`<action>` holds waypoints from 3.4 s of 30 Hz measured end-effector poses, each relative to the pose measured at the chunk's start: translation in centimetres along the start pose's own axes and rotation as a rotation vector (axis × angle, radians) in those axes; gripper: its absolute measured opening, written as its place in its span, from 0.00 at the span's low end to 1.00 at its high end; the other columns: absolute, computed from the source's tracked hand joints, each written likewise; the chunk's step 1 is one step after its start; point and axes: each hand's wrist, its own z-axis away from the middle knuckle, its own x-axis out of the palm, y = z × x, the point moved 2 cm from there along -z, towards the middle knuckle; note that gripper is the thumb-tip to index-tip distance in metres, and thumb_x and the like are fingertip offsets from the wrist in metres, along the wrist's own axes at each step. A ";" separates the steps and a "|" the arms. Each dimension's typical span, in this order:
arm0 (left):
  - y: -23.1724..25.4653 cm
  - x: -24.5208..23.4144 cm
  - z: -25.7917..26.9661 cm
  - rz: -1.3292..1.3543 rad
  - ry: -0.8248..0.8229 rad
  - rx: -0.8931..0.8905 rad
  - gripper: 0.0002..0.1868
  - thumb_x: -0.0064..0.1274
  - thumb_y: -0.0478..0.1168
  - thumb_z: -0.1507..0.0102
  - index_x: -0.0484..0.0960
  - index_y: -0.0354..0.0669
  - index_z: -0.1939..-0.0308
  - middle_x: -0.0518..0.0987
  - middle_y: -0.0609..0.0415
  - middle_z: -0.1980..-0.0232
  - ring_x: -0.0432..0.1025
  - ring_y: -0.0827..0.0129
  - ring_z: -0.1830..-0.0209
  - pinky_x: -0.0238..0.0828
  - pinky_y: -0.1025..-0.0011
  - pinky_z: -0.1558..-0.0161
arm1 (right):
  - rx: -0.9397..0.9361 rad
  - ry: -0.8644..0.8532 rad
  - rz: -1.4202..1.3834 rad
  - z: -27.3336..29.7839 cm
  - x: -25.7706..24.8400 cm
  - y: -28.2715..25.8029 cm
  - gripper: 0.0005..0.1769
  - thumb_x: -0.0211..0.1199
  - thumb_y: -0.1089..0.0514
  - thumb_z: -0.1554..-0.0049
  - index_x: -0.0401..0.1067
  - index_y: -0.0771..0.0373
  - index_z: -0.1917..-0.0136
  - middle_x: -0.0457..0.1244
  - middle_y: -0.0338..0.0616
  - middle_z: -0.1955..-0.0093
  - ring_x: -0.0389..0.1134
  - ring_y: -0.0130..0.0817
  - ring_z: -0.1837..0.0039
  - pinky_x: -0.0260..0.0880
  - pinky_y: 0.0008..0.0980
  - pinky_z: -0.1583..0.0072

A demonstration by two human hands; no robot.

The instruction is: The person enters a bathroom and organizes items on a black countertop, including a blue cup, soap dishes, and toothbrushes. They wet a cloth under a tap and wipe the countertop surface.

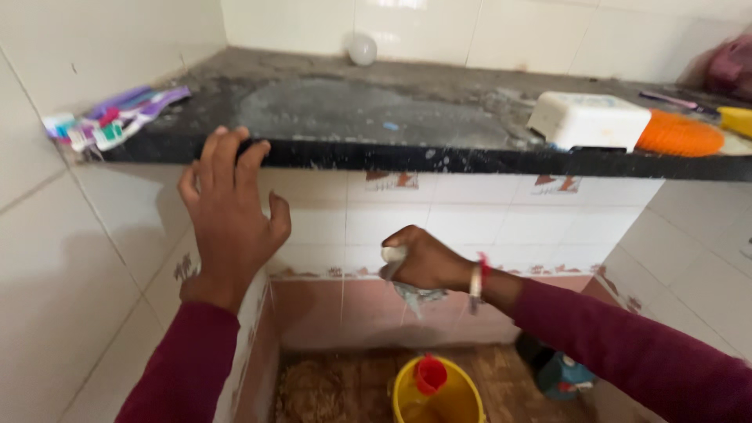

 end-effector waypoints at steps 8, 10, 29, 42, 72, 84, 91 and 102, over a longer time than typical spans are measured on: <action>-0.4 -0.6 0.2 0.000 -0.032 0.042 0.33 0.57 0.33 0.44 0.73 0.43 0.33 0.65 0.46 0.25 0.55 0.52 0.18 0.51 0.45 0.29 | -0.265 0.099 0.064 -6.3 9.1 3.8 0.10 0.67 0.62 0.53 0.79 0.63 0.56 0.69 0.50 0.64 0.73 0.39 0.63 0.74 0.39 0.57; -0.6 -0.6 0.4 -0.010 -0.027 0.054 0.33 0.57 0.33 0.43 0.73 0.44 0.32 0.65 0.47 0.24 0.54 0.53 0.17 0.51 0.46 0.28 | -0.145 0.015 0.132 -7.7 9.9 4.0 0.09 0.68 0.56 0.49 0.78 0.62 0.56 0.70 0.49 0.65 0.74 0.42 0.63 0.75 0.39 0.55; -1.4 1.2 2.1 -0.032 -0.094 -0.013 0.34 0.59 0.39 0.42 0.73 0.38 0.31 0.65 0.39 0.29 0.57 0.44 0.25 0.46 0.40 0.27 | -0.440 0.039 0.400 -12.3 12.5 12.4 0.19 0.66 0.67 0.55 0.81 0.59 0.48 0.69 0.55 0.48 0.71 0.52 0.46 0.73 0.45 0.46; 7.9 12.1 18.0 1.068 0.069 -1.111 0.42 0.41 0.65 0.31 0.54 0.38 0.24 0.60 0.39 0.24 0.61 0.50 0.27 0.63 0.56 0.32 | 0.330 0.105 -1.051 -10.3 15.2 4.9 0.28 0.51 0.35 0.38 0.75 0.61 0.58 0.64 0.39 0.67 0.63 0.29 0.66 0.66 0.32 0.61; 0.7 14.0 21.5 0.973 -0.268 -1.435 0.24 0.43 0.51 0.23 0.80 0.31 0.57 0.72 0.48 0.64 0.64 0.64 0.64 0.62 0.64 0.62 | 0.382 -0.110 -0.691 -8.0 18.2 5.0 0.38 0.45 0.33 0.35 0.40 0.40 0.17 0.58 0.36 0.30 0.60 0.33 0.35 0.69 0.38 0.53; 6.5 -0.2 4.0 0.843 -0.337 -0.810 0.29 0.58 0.29 0.44 0.77 0.43 0.38 0.79 0.50 0.43 0.76 0.66 0.44 0.73 0.70 0.47 | -0.436 0.194 -0.393 0.3 2.0 -4.8 0.44 0.53 0.78 0.47 0.55 0.57 0.20 0.68 0.53 0.38 0.70 0.38 0.41 0.75 0.36 0.45; 7.2 -3.0 -4.2 0.880 -0.189 -0.693 0.25 0.58 0.29 0.43 0.79 0.39 0.40 0.85 0.50 0.49 0.82 0.65 0.54 0.81 0.72 0.56 | -0.312 0.315 -0.273 1.1 -9.0 -10.5 0.27 0.53 0.72 0.42 0.66 0.57 0.30 0.71 0.47 0.44 0.78 0.43 0.44 0.78 0.40 0.46; 1.4 0.6 -10.5 0.290 -0.346 -0.335 0.20 0.54 0.47 0.35 0.81 0.45 0.42 0.78 0.45 0.38 0.72 0.50 0.36 0.63 0.50 0.36 | -0.122 0.417 0.519 -5.8 -19.6 -9.7 0.31 0.61 0.41 0.43 0.70 0.49 0.29 0.63 0.50 0.28 0.63 0.47 0.27 0.63 0.46 0.27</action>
